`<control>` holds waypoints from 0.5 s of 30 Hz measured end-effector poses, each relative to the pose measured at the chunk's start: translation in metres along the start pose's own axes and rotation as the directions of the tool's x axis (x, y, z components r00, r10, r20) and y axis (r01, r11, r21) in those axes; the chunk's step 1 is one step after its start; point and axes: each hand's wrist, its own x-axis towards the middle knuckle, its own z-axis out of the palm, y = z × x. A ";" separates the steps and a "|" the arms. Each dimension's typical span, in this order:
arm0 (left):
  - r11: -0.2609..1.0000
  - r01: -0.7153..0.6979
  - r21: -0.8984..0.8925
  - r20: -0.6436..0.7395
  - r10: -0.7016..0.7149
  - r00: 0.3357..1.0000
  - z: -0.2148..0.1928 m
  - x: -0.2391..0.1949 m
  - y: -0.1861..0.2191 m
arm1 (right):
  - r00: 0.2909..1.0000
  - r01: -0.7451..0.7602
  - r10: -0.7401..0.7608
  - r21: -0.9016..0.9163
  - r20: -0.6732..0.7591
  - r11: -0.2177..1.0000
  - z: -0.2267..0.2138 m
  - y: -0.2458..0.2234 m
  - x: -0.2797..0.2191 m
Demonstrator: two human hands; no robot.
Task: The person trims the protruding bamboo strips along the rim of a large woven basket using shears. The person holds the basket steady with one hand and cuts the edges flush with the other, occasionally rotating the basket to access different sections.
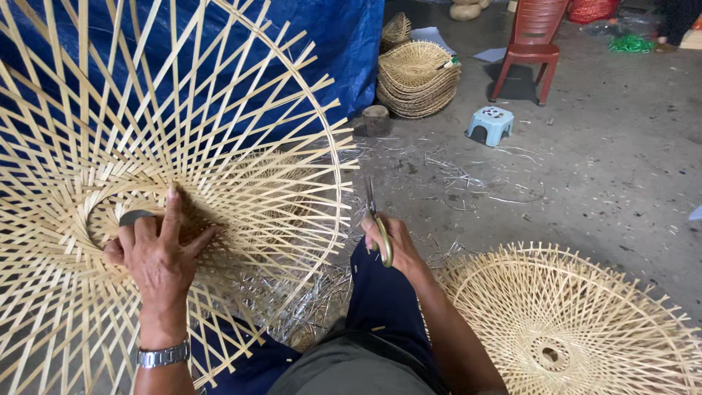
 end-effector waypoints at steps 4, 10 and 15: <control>0.999 0.028 -0.027 0.013 -0.027 1.000 0.006 -0.007 0.001 | 1.000 -0.021 0.021 0.003 -0.015 1.000 0.005 0.012 -0.009; 0.998 0.016 -0.058 0.030 -0.014 0.999 -0.001 -0.005 0.018 | 0.999 0.003 -0.003 -0.004 -0.032 1.000 0.004 0.021 -0.017; 0.995 0.015 -0.097 0.036 -0.011 0.999 -0.014 0.002 0.031 | 0.996 0.069 -0.068 0.020 -0.063 0.997 0.000 0.013 -0.018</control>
